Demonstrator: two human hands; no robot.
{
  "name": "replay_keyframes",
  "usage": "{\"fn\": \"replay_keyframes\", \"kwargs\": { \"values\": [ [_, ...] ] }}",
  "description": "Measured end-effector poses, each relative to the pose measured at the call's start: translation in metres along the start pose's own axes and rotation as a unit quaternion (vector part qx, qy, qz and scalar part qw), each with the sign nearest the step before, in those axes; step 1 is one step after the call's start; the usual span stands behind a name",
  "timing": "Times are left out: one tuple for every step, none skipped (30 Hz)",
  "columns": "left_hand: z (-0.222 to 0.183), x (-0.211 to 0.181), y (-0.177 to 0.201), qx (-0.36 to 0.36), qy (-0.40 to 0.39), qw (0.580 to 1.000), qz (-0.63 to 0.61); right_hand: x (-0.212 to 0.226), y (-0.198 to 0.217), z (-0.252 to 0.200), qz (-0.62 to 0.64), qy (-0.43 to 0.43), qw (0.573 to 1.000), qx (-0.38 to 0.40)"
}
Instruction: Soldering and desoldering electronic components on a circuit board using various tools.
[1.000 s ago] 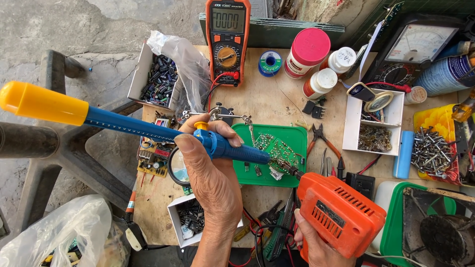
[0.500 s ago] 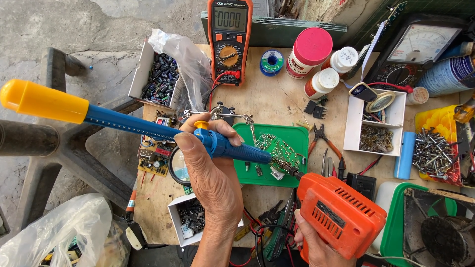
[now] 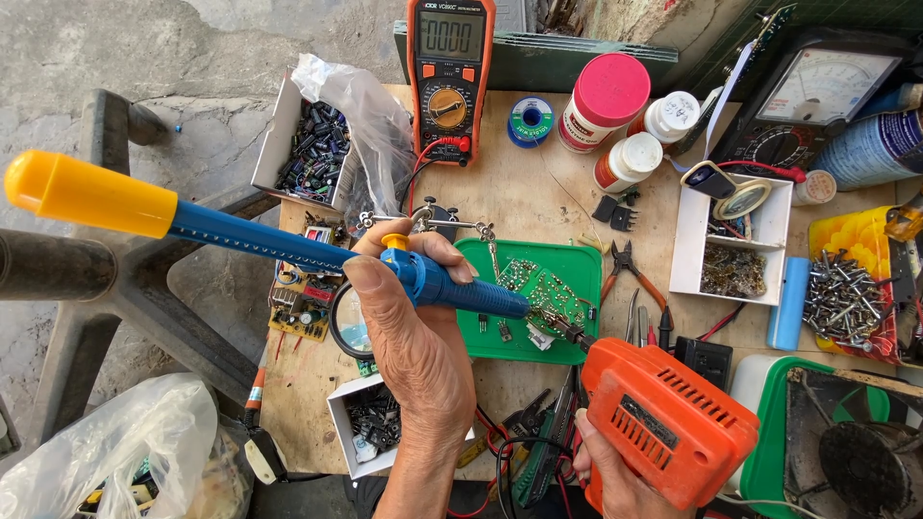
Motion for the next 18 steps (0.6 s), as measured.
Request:
{"fn": "replay_keyframes", "kwargs": {
  "values": [
    [0.0,0.0,0.0,-0.001,0.0,1.0,0.0,0.001,-0.001,0.0,0.0,0.0,1.0,0.001],
    [0.0,0.0,0.0,-0.001,0.0,1.0,-0.001,0.002,-0.001,0.0,0.007,0.0,1.0,-0.001],
    [0.0,0.0,0.0,0.0,0.001,1.0,-0.001,0.003,-0.002,0.0,0.014,0.0,1.0,-0.002],
    [0.0,0.0,0.0,0.0,0.001,1.0,-0.001,0.003,-0.002,0.0,0.014,0.001,1.0,-0.002],
    [0.0,-0.001,0.0,-0.001,0.001,1.0,-0.001,0.003,-0.002,0.001,0.015,0.006,1.0,0.0],
    [0.0,-0.001,0.0,-0.003,0.001,1.0,-0.001,0.003,-0.003,0.0,0.016,0.012,1.0,0.004],
    [0.0,-0.001,0.0,-0.003,0.001,1.0,-0.001,0.004,-0.004,0.0,0.015,0.012,1.0,0.004],
    [0.0,-0.001,0.0,0.0,-0.001,1.0,0.0,0.005,-0.004,0.0,0.01,0.003,1.0,-0.001],
    [0.0,-0.001,-0.001,0.002,-0.004,1.0,0.001,0.006,-0.004,0.0,0.005,-0.006,1.0,-0.005],
    [0.0,-0.001,-0.001,0.002,-0.004,1.0,0.001,0.006,-0.004,0.0,0.004,-0.006,1.0,-0.005],
    [0.0,-0.001,-0.001,0.003,-0.003,1.0,0.0,0.007,-0.004,0.0,-0.002,-0.003,1.0,-0.003],
    [0.0,-0.001,-0.001,0.004,-0.003,1.0,-0.002,0.008,-0.003,0.001,-0.008,0.001,1.0,0.0],
    [0.0,-0.001,-0.001,0.004,-0.003,1.0,-0.002,0.008,-0.003,0.001,-0.008,0.001,1.0,-0.001],
    [0.0,-0.001,0.0,0.002,-0.003,1.0,0.002,0.008,-0.004,0.001,-0.012,-0.002,1.0,0.0],
    [0.0,-0.001,0.0,0.0,-0.002,1.0,0.007,0.008,-0.004,0.001,-0.016,-0.005,1.0,0.0],
    [0.0,-0.001,0.0,0.0,-0.002,1.0,0.007,0.009,-0.004,0.001,-0.017,-0.006,1.0,0.0],
    [0.0,0.0,0.0,0.001,-0.003,1.0,0.004,0.01,-0.005,0.001,-0.011,0.002,1.0,0.001],
    [0.0,0.0,0.0,0.002,-0.004,1.0,0.001,0.011,-0.005,0.001,-0.004,0.01,1.0,0.003]
  ]
}}
Point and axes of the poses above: each hand's wrist, its own z-axis towards the middle knuckle, its own y-axis out of the back of the hand, x = y × z, the point moved 5 cm from there along z, towards the middle knuckle, and after that the axes turned 12 degrees about z, right-handed, at the moved point
